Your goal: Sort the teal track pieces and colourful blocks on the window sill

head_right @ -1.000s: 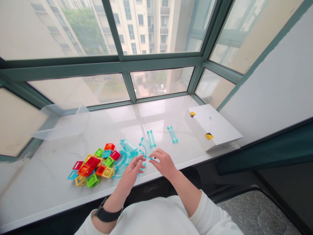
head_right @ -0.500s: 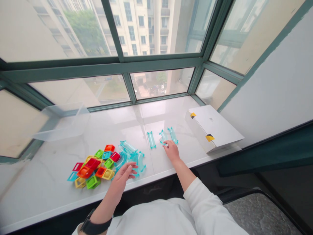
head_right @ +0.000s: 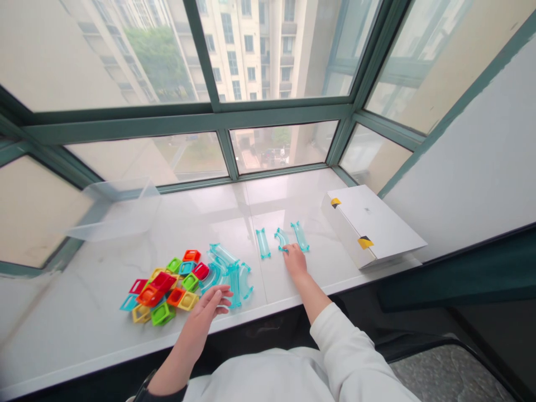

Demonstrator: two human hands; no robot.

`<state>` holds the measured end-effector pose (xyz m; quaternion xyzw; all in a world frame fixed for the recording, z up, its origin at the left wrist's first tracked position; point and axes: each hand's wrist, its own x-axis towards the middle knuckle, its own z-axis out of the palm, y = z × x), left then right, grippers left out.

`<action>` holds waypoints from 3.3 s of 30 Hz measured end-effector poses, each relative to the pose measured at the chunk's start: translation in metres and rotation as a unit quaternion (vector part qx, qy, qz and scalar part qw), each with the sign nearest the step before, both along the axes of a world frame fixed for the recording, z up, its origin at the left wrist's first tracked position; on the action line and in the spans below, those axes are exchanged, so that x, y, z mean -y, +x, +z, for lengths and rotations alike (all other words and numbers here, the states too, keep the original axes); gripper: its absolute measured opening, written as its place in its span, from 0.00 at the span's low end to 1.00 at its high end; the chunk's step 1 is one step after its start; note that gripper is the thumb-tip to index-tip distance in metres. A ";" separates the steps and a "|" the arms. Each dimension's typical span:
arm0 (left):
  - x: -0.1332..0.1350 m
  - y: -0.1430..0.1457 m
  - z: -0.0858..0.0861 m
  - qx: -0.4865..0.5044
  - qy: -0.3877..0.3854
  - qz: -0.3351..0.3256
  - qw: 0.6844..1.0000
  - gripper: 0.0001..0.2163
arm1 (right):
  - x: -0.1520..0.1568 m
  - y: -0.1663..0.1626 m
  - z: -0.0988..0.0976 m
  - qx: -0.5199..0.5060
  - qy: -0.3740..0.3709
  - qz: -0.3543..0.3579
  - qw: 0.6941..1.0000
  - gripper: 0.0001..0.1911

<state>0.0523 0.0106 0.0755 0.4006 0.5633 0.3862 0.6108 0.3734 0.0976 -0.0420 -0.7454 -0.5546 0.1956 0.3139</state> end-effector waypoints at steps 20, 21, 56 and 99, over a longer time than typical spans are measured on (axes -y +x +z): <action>0.002 -0.001 -0.004 0.030 -0.011 -0.018 0.999 0.27 | 0.010 -0.007 -0.003 0.009 0.011 -0.013 1.000 0.20; 0.002 -0.002 -0.003 0.030 -0.012 -0.022 0.999 0.26 | 0.010 -0.007 -0.002 0.009 0.011 -0.014 1.000 0.21; 0.012 -0.026 -0.023 0.019 -0.019 0.032 0.999 0.25 | 0.075 -0.116 0.037 -0.069 -0.114 0.211 0.968 0.26; 0.009 0.010 0.008 0.009 0.033 -0.065 0.997 0.26 | 0.091 -0.098 0.117 -0.683 -0.143 0.222 0.681 0.32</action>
